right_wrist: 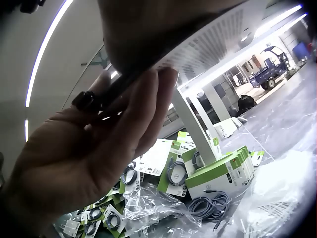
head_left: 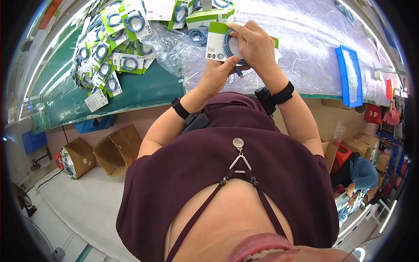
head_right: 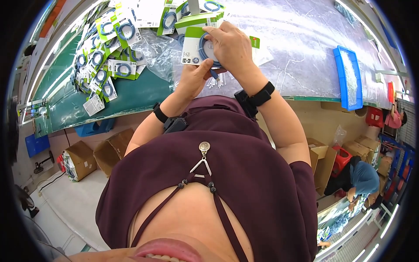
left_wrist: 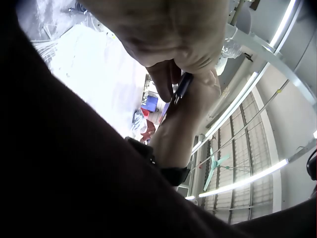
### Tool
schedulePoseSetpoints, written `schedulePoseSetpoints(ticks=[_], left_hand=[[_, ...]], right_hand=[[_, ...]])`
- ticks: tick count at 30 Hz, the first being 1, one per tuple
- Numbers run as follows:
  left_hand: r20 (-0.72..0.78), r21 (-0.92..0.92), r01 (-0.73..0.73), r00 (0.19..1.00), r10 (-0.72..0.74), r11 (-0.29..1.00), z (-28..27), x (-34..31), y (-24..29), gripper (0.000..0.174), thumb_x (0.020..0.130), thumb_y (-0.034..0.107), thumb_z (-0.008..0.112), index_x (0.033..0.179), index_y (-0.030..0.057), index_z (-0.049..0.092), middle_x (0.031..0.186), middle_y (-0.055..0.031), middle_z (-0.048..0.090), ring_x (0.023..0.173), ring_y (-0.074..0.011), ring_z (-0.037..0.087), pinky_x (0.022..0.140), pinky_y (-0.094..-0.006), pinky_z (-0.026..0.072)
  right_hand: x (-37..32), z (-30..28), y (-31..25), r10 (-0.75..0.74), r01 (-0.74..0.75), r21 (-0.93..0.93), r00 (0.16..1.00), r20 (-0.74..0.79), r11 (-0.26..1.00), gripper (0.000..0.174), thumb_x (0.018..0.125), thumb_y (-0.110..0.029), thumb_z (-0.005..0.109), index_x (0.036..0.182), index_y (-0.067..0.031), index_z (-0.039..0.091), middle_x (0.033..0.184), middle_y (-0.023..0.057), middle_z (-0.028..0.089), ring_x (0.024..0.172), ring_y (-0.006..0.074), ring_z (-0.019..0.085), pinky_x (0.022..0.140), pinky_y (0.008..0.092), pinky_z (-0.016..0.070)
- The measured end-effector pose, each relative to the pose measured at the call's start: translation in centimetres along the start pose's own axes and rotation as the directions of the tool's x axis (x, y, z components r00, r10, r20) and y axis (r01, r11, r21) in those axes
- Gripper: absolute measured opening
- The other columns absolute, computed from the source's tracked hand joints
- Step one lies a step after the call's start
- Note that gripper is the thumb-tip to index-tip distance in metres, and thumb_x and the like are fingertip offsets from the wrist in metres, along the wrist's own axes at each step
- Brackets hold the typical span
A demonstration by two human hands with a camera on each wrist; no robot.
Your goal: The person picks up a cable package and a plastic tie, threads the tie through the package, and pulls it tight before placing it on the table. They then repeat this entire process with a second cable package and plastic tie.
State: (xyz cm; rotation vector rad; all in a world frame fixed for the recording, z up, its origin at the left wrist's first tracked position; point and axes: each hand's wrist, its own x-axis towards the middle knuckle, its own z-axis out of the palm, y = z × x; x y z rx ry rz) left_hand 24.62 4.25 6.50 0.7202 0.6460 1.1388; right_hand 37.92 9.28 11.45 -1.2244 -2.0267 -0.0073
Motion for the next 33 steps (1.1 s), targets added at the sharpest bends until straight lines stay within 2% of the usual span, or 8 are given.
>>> schedulePoseSetpoints(ticks=[3, 10, 11, 12, 16, 21, 28, 33], left_hand=[[-0.037, -0.193, -0.035, 0.999, 0.028, 0.981, 1.2, 0.3, 0.1, 0.028, 0.093, 0.011, 0.052, 0.115, -0.0062, 0.048, 0.104, -0.0132, 0.060, 0.090, -0.0207, 0.063, 0.081, -0.0405, 0.0563], [-0.139, -0.150, -0.062, 0.989, 0.041, 0.987, 0.2, 1.0, 0.9, 0.028, 0.093, 0.014, 0.051, 0.118, 0.0011, 0.045, 0.100, -0.0094, 0.059, 0.084, -0.0169, 0.063, 0.071, -0.0338, 0.0585], [-0.160, -0.137, -0.072, 0.986, 0.049, 0.988, 0.1, 0.9, 1.0, 0.028, 0.093, 0.013, 0.052, 0.118, 0.0014, 0.045, 0.100, -0.0093, 0.059, 0.083, -0.0163, 0.063, 0.069, -0.0322, 0.0582], [-0.158, -0.136, -0.077, 0.986, 0.055, 0.988, 0.0, 0.9, 0.9, 0.028, 0.093, 0.013, 0.052, 0.118, 0.0014, 0.045, 0.100, -0.0093, 0.059, 0.083, -0.0163, 0.063, 0.069, -0.0322, 0.0582], [-0.086, -0.093, -0.052, 0.995, 0.044, 0.994, -0.7, 1.1, -0.4, 0.020, 0.093, 0.015, 0.053, 0.107, 0.0005, 0.054, 0.093, -0.0070, 0.062, 0.076, -0.0152, 0.063, 0.064, -0.0284, 0.0537], [-0.161, -0.070, -0.132, 0.980, 0.119, 0.989, 0.3, 0.5, 0.2, 0.014, 0.093, 0.015, 0.053, 0.099, 0.0026, 0.057, 0.087, -0.0037, 0.061, 0.070, -0.0110, 0.060, 0.058, -0.0238, 0.0478], [-0.126, -0.125, -0.116, 0.987, 0.100, 0.985, -0.5, 0.4, 0.2, 0.015, 0.094, 0.016, 0.052, 0.094, 0.0024, 0.059, 0.084, -0.0038, 0.062, 0.070, -0.0091, 0.059, 0.059, -0.0218, 0.0463], [-0.194, -0.144, -0.120, 0.977, 0.091, 0.982, -0.1, 0.2, -0.7, 0.016, 0.094, 0.016, 0.052, 0.094, 0.0025, 0.060, 0.083, -0.0036, 0.062, 0.069, -0.0090, 0.058, 0.057, -0.0211, 0.0451]], right_hand=[[0.0, 0.9, 0.8, -0.039, 0.038, -0.010, 0.998, -0.046, 0.999, 0.026, 0.078, -0.008, 0.064, 0.104, -0.0128, 0.066, 0.076, 0.0041, 0.057, 0.063, 0.0212, 0.057, 0.056, 0.0330, 0.0470], [-1.0, -2.1, 0.6, -0.101, 0.103, -0.002, 0.967, -0.235, 0.995, 0.020, 0.079, -0.012, 0.065, 0.098, -0.0070, 0.062, 0.077, 0.0041, 0.059, 0.068, 0.0236, 0.057, 0.071, 0.0349, 0.0457], [-2.0, -3.0, -1.1, 0.139, -0.142, 0.155, 0.990, 0.030, 0.978, 0.022, 0.079, -0.013, 0.066, 0.099, -0.0068, 0.060, 0.077, 0.0045, 0.059, 0.070, 0.0238, 0.057, 0.074, 0.0360, 0.0446], [-2.6, -3.6, -2.3, 0.325, -0.405, 0.232, 0.891, 0.317, 0.885, 0.024, 0.078, -0.013, 0.066, 0.099, -0.0065, 0.058, 0.077, 0.0048, 0.059, 0.071, 0.0239, 0.057, 0.078, 0.0372, 0.0434], [-4.0, -3.0, -3.8, 0.075, -0.137, 0.167, 0.940, 0.332, 0.976, 0.033, 0.077, -0.014, 0.067, 0.106, -0.0074, 0.054, 0.080, 0.0061, 0.060, 0.072, 0.0241, 0.058, 0.073, 0.0363, 0.0439], [-4.3, -2.7, -3.7, 0.127, -0.218, 0.280, 0.941, 0.313, 0.935, 0.039, 0.076, -0.017, 0.069, 0.109, -0.0068, 0.051, 0.081, 0.0064, 0.061, 0.075, 0.0240, 0.060, 0.070, 0.0348, 0.0433], [-5.0, -1.5, -4.6, 0.076, -0.068, -0.049, 0.975, 0.210, 0.997, 0.038, 0.078, -0.015, 0.065, 0.111, -0.0035, 0.049, 0.082, 0.0100, 0.057, 0.077, 0.0272, 0.058, 0.067, 0.0362, 0.0441], [-5.3, -0.4, -4.2, 0.026, -0.027, 0.006, 0.997, 0.067, 1.000, 0.034, 0.081, -0.014, 0.062, 0.110, -0.0029, 0.049, 0.081, 0.0105, 0.055, 0.075, 0.0284, 0.057, 0.066, 0.0372, 0.0449]])
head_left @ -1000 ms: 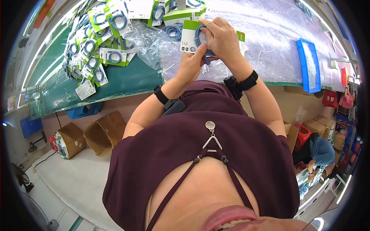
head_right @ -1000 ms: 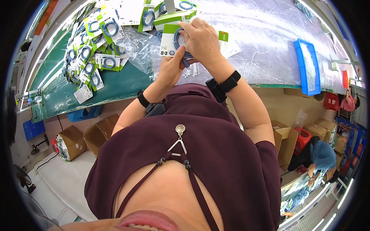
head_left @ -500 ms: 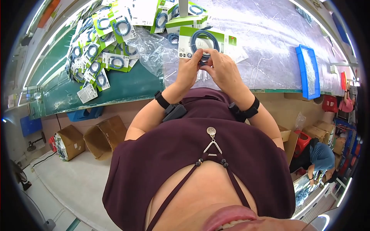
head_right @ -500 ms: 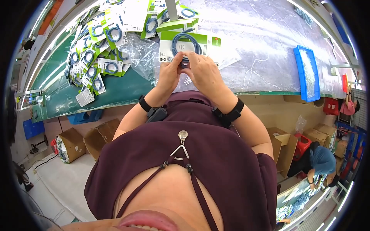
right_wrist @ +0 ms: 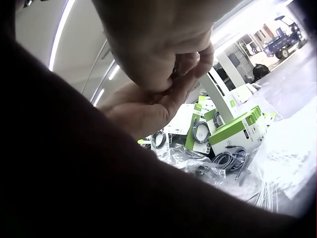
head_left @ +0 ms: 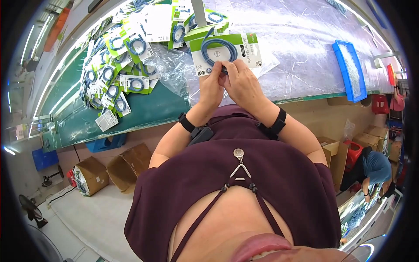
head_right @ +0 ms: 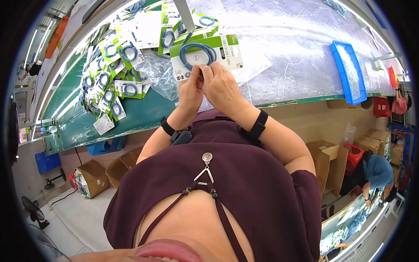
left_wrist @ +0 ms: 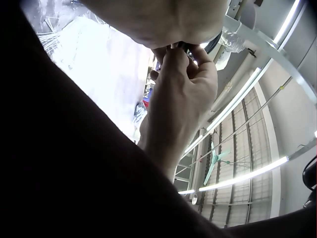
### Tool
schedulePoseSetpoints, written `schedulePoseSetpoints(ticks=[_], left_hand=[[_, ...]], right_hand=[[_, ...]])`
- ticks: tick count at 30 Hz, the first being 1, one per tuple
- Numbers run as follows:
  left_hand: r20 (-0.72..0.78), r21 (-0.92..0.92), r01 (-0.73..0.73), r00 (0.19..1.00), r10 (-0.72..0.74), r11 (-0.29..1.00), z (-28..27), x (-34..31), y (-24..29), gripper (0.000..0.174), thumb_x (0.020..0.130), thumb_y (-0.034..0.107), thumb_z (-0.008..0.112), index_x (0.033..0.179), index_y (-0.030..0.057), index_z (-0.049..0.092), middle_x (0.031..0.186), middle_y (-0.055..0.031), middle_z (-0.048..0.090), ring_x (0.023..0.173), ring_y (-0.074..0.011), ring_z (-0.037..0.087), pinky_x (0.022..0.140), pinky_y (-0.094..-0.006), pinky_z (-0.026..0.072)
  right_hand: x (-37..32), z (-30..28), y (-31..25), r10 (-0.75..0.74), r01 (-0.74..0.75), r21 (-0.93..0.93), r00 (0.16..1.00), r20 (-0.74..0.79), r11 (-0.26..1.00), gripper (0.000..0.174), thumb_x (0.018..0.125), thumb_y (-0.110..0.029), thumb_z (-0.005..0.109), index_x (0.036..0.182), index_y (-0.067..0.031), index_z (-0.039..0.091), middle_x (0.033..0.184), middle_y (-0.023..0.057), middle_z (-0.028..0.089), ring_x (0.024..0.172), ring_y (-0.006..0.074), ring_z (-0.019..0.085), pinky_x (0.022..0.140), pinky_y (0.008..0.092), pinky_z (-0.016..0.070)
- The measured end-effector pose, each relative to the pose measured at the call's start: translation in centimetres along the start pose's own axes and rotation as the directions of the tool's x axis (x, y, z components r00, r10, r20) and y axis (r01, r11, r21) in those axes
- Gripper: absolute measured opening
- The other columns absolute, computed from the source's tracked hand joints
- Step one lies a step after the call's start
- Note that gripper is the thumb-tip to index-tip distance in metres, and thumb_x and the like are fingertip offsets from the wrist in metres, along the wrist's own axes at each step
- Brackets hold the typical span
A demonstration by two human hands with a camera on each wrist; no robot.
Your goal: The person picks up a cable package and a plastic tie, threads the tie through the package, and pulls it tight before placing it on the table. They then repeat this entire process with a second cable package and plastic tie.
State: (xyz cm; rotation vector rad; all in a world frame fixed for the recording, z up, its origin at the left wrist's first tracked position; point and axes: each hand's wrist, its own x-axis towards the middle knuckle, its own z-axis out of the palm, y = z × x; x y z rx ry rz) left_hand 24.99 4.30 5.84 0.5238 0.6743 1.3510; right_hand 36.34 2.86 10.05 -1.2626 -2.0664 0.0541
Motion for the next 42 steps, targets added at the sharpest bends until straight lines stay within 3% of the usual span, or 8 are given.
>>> schedulePoseSetpoints(ticks=[7, 14, 20, 24, 28, 32, 39, 42], left_hand=[[-0.075, -0.005, 0.063, 0.995, -0.063, 0.998, 0.5, 0.0, 0.8, 0.016, 0.094, 0.017, 0.053, 0.091, 0.0025, 0.059, 0.082, -0.0036, 0.062, 0.068, -0.0092, 0.058, 0.056, -0.0206, 0.0451], [0.047, 0.057, -0.034, 0.998, 0.031, 0.998, 1.1, 0.3, 2.1, 0.016, 0.094, 0.017, 0.052, 0.093, 0.0020, 0.058, 0.084, -0.0049, 0.063, 0.070, -0.0120, 0.061, 0.060, -0.0236, 0.0493], [0.080, 0.058, 0.016, 0.997, -0.021, 0.998, 1.0, 0.4, 2.0, 0.017, 0.094, 0.017, 0.052, 0.096, 0.0003, 0.057, 0.086, -0.0064, 0.063, 0.073, -0.0144, 0.063, 0.062, -0.0261, 0.0513], [0.087, 0.083, -0.001, 0.996, -0.007, 0.997, 1.0, 0.6, 2.0, 0.019, 0.094, 0.017, 0.052, 0.099, -0.0008, 0.057, 0.088, -0.0076, 0.063, 0.076, -0.0161, 0.064, 0.064, -0.0280, 0.0529], [0.084, 0.135, 0.016, 0.996, -0.027, 0.991, 1.5, 0.6, 2.2, 0.019, 0.093, 0.013, 0.053, 0.105, -0.0008, 0.055, 0.093, -0.0093, 0.063, 0.081, -0.0185, 0.065, 0.069, -0.0312, 0.0558], [0.113, 0.158, -0.008, 0.994, -0.010, 0.987, 2.3, 0.7, 2.7, 0.022, 0.091, 0.008, 0.053, 0.112, 0.0005, 0.051, 0.098, -0.0108, 0.062, 0.084, -0.0205, 0.065, 0.072, -0.0338, 0.0578], [0.241, 0.080, -0.028, 0.971, 0.008, 0.996, 2.0, 1.0, 2.2, 0.027, 0.090, 0.003, 0.054, 0.117, 0.0026, 0.048, 0.105, -0.0105, 0.060, 0.093, -0.0203, 0.063, 0.074, -0.0347, 0.0581], [0.242, -0.009, 0.087, 0.967, -0.083, 0.996, 1.8, 1.0, 2.1, 0.029, 0.089, 0.002, 0.054, 0.117, 0.0043, 0.048, 0.106, -0.0100, 0.059, 0.095, -0.0200, 0.061, 0.074, -0.0341, 0.0581]], right_hand=[[-0.1, -0.5, 0.1, -0.032, 0.035, -0.027, 0.994, 0.103, 0.999, 0.034, 0.081, -0.014, 0.061, 0.112, -0.0017, 0.051, 0.079, 0.0103, 0.052, 0.073, 0.0273, 0.056, 0.065, 0.0372, 0.0454], [-0.2, -1.2, -0.3, -0.039, 0.040, -0.010, 0.997, 0.065, 0.999, 0.037, 0.082, -0.012, 0.060, 0.116, -0.0019, 0.050, 0.081, 0.0100, 0.053, 0.074, 0.0267, 0.056, 0.065, 0.0368, 0.0452], [-0.3, -1.7, -0.2, -0.057, 0.059, -0.026, 0.996, 0.068, 0.998, 0.043, 0.079, -0.008, 0.051, 0.121, 0.0017, 0.047, 0.084, 0.0089, 0.052, 0.074, 0.0237, 0.056, 0.067, 0.0345, 0.0454], [-0.1, -2.3, -0.3, -0.044, 0.043, 0.030, 0.998, 0.041, 0.999, 0.039, 0.081, -0.010, 0.059, 0.118, -0.0033, 0.050, 0.080, 0.0089, 0.053, 0.074, 0.0262, 0.056, 0.066, 0.0371, 0.0445], [0.2, -3.8, 0.4, 0.015, 0.000, -0.143, 0.995, 0.104, 0.990, 0.037, 0.078, -0.010, 0.062, 0.114, -0.0085, 0.056, 0.079, 0.0065, 0.053, 0.072, 0.0245, 0.055, 0.066, 0.0352, 0.0434], [1.0, -4.2, 2.2, -0.030, 0.029, -0.082, 1.000, -0.007, 0.996, 0.030, 0.074, -0.009, 0.066, 0.103, -0.0121, 0.064, 0.077, 0.0047, 0.053, 0.070, 0.0231, 0.054, 0.066, 0.0338, 0.0417], [1.2, -3.9, 2.3, 0.093, -0.076, 0.118, 0.985, -0.145, 0.990, 0.022, 0.070, -0.009, 0.070, 0.092, -0.0099, 0.068, 0.073, 0.0043, 0.050, 0.070, 0.0221, 0.052, 0.068, 0.0348, 0.0390], [1.0, -3.9, 2.2, 0.043, -0.032, 0.076, 0.988, -0.148, 0.997, 0.022, 0.070, -0.008, 0.070, 0.093, -0.0095, 0.068, 0.073, 0.0039, 0.050, 0.070, 0.0218, 0.052, 0.068, 0.0346, 0.0387]])
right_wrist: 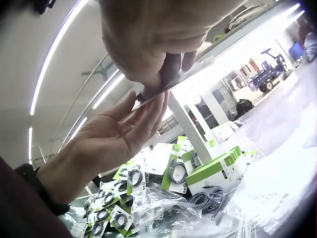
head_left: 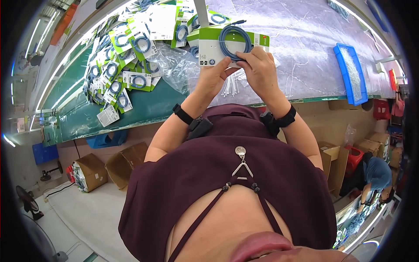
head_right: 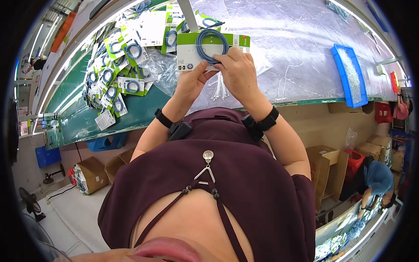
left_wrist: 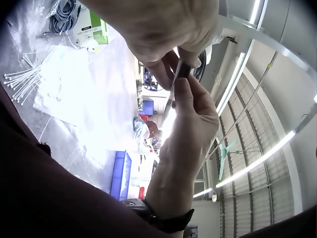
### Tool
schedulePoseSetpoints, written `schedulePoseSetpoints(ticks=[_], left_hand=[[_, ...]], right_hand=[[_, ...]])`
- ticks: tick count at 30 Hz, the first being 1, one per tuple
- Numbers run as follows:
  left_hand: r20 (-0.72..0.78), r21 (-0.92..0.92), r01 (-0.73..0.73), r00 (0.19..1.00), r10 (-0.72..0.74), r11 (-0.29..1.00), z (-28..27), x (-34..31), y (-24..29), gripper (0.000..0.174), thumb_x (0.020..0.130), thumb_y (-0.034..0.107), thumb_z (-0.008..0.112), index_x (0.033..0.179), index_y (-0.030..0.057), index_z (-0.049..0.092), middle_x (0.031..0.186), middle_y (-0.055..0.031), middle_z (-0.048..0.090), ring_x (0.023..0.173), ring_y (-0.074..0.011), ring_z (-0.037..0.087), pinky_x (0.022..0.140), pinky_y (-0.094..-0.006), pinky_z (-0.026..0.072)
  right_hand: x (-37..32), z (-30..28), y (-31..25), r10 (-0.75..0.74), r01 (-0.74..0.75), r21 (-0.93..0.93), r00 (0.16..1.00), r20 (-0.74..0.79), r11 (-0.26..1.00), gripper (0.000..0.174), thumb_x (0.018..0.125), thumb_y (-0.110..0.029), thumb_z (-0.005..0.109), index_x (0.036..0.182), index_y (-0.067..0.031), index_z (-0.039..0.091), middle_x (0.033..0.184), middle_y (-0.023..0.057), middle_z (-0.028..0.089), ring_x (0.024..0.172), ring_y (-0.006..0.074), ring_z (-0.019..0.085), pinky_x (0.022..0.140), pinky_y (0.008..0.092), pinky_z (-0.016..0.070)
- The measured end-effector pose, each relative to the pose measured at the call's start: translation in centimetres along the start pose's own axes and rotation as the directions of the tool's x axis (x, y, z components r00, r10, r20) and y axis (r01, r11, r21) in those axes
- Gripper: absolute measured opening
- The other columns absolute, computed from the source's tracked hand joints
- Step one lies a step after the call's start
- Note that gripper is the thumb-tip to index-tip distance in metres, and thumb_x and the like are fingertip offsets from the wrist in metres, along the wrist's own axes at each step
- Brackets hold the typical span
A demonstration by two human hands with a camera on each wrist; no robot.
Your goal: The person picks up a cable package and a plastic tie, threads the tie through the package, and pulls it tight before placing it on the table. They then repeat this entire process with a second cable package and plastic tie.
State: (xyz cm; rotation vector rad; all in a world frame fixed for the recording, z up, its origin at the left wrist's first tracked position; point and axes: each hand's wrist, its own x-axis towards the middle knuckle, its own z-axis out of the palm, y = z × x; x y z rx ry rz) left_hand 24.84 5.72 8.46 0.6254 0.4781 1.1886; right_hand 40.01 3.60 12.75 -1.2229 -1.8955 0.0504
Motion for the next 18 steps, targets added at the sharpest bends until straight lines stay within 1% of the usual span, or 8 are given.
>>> schedulePoseSetpoints(ticks=[5, 6, 9, 12, 13, 14, 16, 18], left_hand=[[-0.034, -0.009, 0.015, 0.999, -0.015, 1.000, 0.2, 0.0, -0.1, 0.030, 0.088, 0.002, 0.056, 0.117, 0.0049, 0.048, 0.105, -0.0096, 0.059, 0.092, -0.0192, 0.062, 0.071, -0.0331, 0.0584], [-0.040, 0.011, 0.014, 0.999, -0.013, 1.000, 0.2, 0.0, -0.1, 0.030, 0.088, 0.003, 0.056, 0.117, 0.0048, 0.048, 0.105, -0.0095, 0.059, 0.091, -0.0189, 0.062, 0.070, -0.0328, 0.0585], [-0.064, 0.049, 0.016, 0.998, -0.013, 0.999, -0.1, -0.1, -0.2, 0.029, 0.088, 0.004, 0.056, 0.117, 0.0046, 0.048, 0.104, -0.0094, 0.060, 0.089, -0.0183, 0.063, 0.068, -0.0322, 0.0587], [-0.129, 0.177, -0.040, 0.990, 0.063, 0.983, -0.7, -0.1, -0.7, 0.027, 0.090, 0.006, 0.054, 0.117, 0.0035, 0.049, 0.105, -0.0097, 0.060, 0.089, -0.0208, 0.064, 0.072, -0.0355, 0.0579], [-0.144, 0.173, -0.031, 0.988, 0.057, 0.984, -1.1, 0.1, -0.9, 0.027, 0.090, 0.006, 0.054, 0.117, 0.0035, 0.049, 0.105, -0.0097, 0.060, 0.089, -0.0208, 0.064, 0.072, -0.0355, 0.0579], [-0.170, 0.190, -0.041, 0.983, 0.074, 0.981, -1.7, 0.5, -1.1, 0.027, 0.090, 0.007, 0.054, 0.117, 0.0034, 0.049, 0.105, -0.0097, 0.060, 0.090, -0.0210, 0.064, 0.073, -0.0358, 0.0579], [-0.227, 0.221, -0.050, 0.969, 0.101, 0.974, -3.1, 0.7, -1.6, 0.028, 0.090, 0.007, 0.054, 0.117, 0.0032, 0.048, 0.106, -0.0098, 0.059, 0.091, -0.0215, 0.064, 0.073, -0.0365, 0.0580], [-0.255, 0.205, -0.058, 0.961, 0.110, 0.977, -4.5, 0.4, -1.6, 0.028, 0.090, 0.006, 0.054, 0.116, 0.0036, 0.048, 0.105, -0.0096, 0.060, 0.090, -0.0208, 0.064, 0.072, -0.0356, 0.0585]], right_hand=[[-0.2, 0.0, 0.1, -0.089, 0.089, -0.034, 0.996, 0.010, 0.995, 0.023, 0.071, -0.008, 0.069, 0.094, -0.0088, 0.067, 0.072, 0.0035, 0.049, 0.069, 0.0217, 0.051, 0.069, 0.0343, 0.0384], [-0.3, 0.0, 0.1, -0.089, 0.089, -0.034, 0.996, 0.011, 0.995, 0.023, 0.071, -0.008, 0.069, 0.094, -0.0088, 0.067, 0.072, 0.0035, 0.049, 0.069, 0.0217, 0.051, 0.069, 0.0343, 0.0384], [-0.6, 0.4, 0.4, -0.084, 0.089, -0.051, 0.992, 0.091, 0.995, 0.020, 0.071, -0.011, 0.068, 0.091, -0.0088, 0.067, 0.075, 0.0033, 0.050, 0.076, 0.0212, 0.055, 0.072, 0.0339, 0.0397], [-0.8, 1.7, 1.5, -0.119, 0.119, 0.001, 0.989, 0.090, 0.993, 0.024, 0.070, -0.012, 0.070, 0.094, -0.0088, 0.067, 0.075, 0.0034, 0.051, 0.074, 0.0211, 0.054, 0.072, 0.0332, 0.0388], [-0.8, 2.2, 1.8, -0.136, 0.134, 0.026, 0.987, 0.088, 0.991, 0.025, 0.070, -0.013, 0.071, 0.095, -0.0088, 0.067, 0.075, 0.0034, 0.052, 0.074, 0.0211, 0.053, 0.072, 0.0329, 0.0383], [-0.6, 2.6, 2.1, -0.128, 0.125, 0.036, 0.987, 0.102, 0.991, 0.025, 0.070, -0.013, 0.071, 0.095, -0.0088, 0.067, 0.075, 0.0034, 0.052, 0.074, 0.0211, 0.053, 0.072, 0.0329, 0.0383], [0.0, 3.3, 2.6, -0.105, 0.104, 0.018, 0.993, 0.060, 0.994, 0.025, 0.071, -0.014, 0.071, 0.095, -0.0088, 0.066, 0.078, 0.0036, 0.054, 0.075, 0.0200, 0.055, 0.071, 0.0328, 0.0401], [-0.4, 3.7, 3.4, -0.088, 0.088, 0.013, 0.995, 0.052, 0.996, 0.025, 0.072, -0.014, 0.072, 0.095, -0.0087, 0.066, 0.079, 0.0037, 0.055, 0.076, 0.0194, 0.055, 0.071, 0.0328, 0.0409]])
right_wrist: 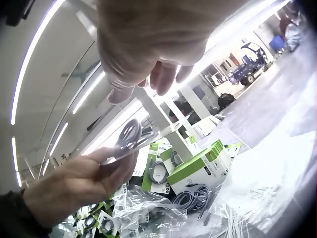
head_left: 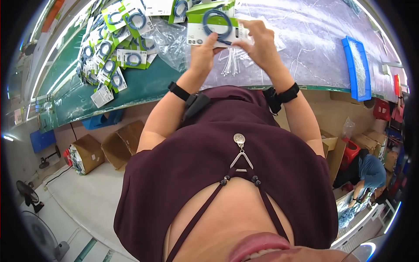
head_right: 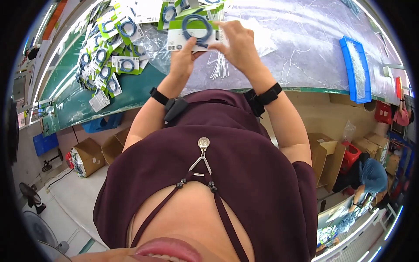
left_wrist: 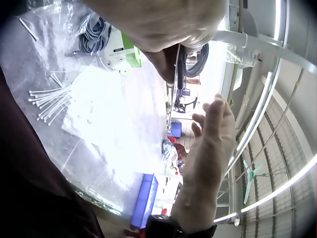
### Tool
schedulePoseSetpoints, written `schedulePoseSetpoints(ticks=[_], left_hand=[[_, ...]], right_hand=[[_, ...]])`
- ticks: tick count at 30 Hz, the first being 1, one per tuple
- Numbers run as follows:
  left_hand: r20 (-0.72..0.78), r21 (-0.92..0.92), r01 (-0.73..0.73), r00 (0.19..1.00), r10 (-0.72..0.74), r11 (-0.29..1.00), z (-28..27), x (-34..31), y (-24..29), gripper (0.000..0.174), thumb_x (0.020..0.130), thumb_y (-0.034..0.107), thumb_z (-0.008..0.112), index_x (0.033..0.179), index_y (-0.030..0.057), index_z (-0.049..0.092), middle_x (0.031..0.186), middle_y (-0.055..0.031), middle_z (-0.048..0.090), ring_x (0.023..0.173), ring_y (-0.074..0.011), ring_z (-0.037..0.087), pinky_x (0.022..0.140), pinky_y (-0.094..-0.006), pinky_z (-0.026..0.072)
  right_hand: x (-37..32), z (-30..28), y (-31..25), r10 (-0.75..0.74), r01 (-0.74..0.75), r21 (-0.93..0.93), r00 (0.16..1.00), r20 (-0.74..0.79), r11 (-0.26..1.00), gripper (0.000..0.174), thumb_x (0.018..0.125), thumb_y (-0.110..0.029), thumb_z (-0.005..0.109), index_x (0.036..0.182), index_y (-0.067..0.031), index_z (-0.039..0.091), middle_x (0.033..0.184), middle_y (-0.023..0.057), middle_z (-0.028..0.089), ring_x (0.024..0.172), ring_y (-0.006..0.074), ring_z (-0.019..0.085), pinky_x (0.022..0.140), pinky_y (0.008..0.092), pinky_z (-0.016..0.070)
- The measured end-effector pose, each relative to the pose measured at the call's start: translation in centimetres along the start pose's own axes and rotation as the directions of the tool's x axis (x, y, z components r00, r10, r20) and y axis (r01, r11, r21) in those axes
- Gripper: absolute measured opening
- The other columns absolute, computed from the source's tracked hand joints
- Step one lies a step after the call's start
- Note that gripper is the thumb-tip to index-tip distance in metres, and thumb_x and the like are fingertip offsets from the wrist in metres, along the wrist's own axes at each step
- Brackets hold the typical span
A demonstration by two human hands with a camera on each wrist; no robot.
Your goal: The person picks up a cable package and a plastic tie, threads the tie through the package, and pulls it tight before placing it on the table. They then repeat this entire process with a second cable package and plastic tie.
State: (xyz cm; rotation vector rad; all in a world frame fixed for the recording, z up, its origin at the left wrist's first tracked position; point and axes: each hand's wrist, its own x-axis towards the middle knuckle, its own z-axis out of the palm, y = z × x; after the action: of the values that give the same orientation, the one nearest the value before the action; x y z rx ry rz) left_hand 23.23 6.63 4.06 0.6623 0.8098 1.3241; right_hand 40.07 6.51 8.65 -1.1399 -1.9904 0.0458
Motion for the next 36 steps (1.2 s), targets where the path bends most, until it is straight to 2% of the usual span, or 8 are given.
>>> schedulePoseSetpoints(ticks=[4, 9, 13, 18, 25, 29, 33, 36], left_hand=[[-0.060, -0.016, -0.049, 0.997, 0.048, 0.999, -2.7, 0.2, 0.7, 0.028, 0.089, 0.005, 0.054, 0.116, 0.0044, 0.047, 0.104, -0.0094, 0.060, 0.089, -0.0198, 0.064, 0.071, -0.0343, 0.0597], [-0.147, -0.049, -0.051, 0.988, 0.043, 0.998, -3.8, -1.0, 1.0, 0.030, 0.089, 0.005, 0.054, 0.118, 0.0047, 0.047, 0.106, -0.0095, 0.060, 0.091, -0.0207, 0.064, 0.074, -0.0359, 0.0594], [-0.191, -0.117, 0.000, 0.981, -0.023, 0.993, -4.4, -2.1, 1.6, 0.031, 0.088, 0.005, 0.056, 0.118, 0.0048, 0.047, 0.107, -0.0094, 0.060, 0.093, -0.0212, 0.064, 0.076, -0.0367, 0.0584], [-0.191, -0.135, 0.045, 0.979, -0.070, 0.990, -3.9, -3.3, 2.3, 0.034, 0.087, 0.006, 0.059, 0.119, 0.0045, 0.047, 0.109, -0.0093, 0.059, 0.096, -0.0218, 0.063, 0.080, -0.0372, 0.0568], [-0.174, -0.216, 0.072, 0.979, -0.111, 0.974, -2.2, -2.1, 1.9, 0.028, 0.086, 0.009, 0.062, 0.112, 0.0075, 0.053, 0.104, -0.0068, 0.062, 0.092, -0.0199, 0.063, 0.079, -0.0357, 0.0546], [-0.156, -0.301, 0.131, 0.970, -0.184, 0.945, -1.4, -0.6, 1.1, 0.019, 0.085, 0.011, 0.065, 0.102, 0.0089, 0.057, 0.096, -0.0043, 0.063, 0.083, -0.0166, 0.062, 0.070, -0.0318, 0.0515], [-0.078, -0.360, 0.174, 0.973, -0.215, 0.917, 0.3, 0.2, 2.2, 0.014, 0.084, 0.014, 0.067, 0.095, 0.0093, 0.059, 0.089, -0.0021, 0.063, 0.077, -0.0140, 0.059, 0.063, -0.0290, 0.0469], [-0.011, -0.397, 0.170, 0.982, -0.189, 0.902, 1.2, 0.9, 3.1, 0.014, 0.084, 0.016, 0.067, 0.093, 0.0093, 0.059, 0.087, -0.0014, 0.063, 0.076, -0.0132, 0.058, 0.062, -0.0281, 0.0458]], right_hand=[[-2.4, 0.3, 3.9, 0.422, -0.449, 0.233, 0.893, 0.159, 0.863, 0.014, 0.080, -0.013, 0.067, 0.090, -0.0048, 0.066, 0.075, 0.0063, 0.060, 0.068, 0.0170, 0.059, 0.063, 0.0308, 0.0461], [-14.4, 11.0, 11.7, 0.611, -0.751, -0.004, 0.533, 0.585, 0.660, 0.019, 0.081, -0.024, 0.064, 0.084, -0.0043, 0.064, 0.075, 0.0120, 0.065, 0.069, 0.0235, 0.064, 0.065, 0.0348, 0.0496], [-15.5, 13.6, 10.0, 0.680, -0.641, -0.264, 0.579, 0.451, 0.721, 0.022, 0.080, -0.028, 0.063, 0.082, -0.0062, 0.064, 0.081, 0.0142, 0.066, 0.076, 0.0304, 0.064, 0.069, 0.0404, 0.0495], [-16.2, 15.5, 10.2, 0.680, -0.647, -0.237, 0.621, 0.389, 0.725, 0.023, 0.079, -0.031, 0.063, 0.081, -0.0078, 0.063, 0.085, 0.0149, 0.065, 0.082, 0.0344, 0.062, 0.072, 0.0434, 0.0488], [-16.2, 13.2, 11.9, 0.734, -0.726, -0.270, 0.450, 0.508, 0.632, 0.020, 0.080, -0.028, 0.062, 0.083, -0.0078, 0.063, 0.085, 0.0145, 0.065, 0.081, 0.0316, 0.063, 0.072, 0.0405, 0.0490], [-16.6, 12.3, 12.7, 0.650, -0.689, -0.085, 0.626, 0.431, 0.720, 0.019, 0.079, -0.024, 0.062, 0.082, -0.0055, 0.063, 0.081, 0.0147, 0.065, 0.080, 0.0298, 0.063, 0.071, 0.0385, 0.0489], [-14.7, 8.6, 12.4, 0.668, -0.730, -0.150, 0.496, 0.554, 0.666, 0.017, 0.077, -0.020, 0.063, 0.082, -0.0038, 0.063, 0.080, 0.0143, 0.065, 0.079, 0.0292, 0.063, 0.069, 0.0374, 0.0488], [-12.9, 4.0, 10.8, 0.683, -0.653, -0.240, 0.596, 0.422, 0.718, 0.016, 0.076, -0.019, 0.064, 0.080, -0.0032, 0.063, 0.077, 0.0148, 0.064, 0.076, 0.0308, 0.063, 0.069, 0.0398, 0.0488]])
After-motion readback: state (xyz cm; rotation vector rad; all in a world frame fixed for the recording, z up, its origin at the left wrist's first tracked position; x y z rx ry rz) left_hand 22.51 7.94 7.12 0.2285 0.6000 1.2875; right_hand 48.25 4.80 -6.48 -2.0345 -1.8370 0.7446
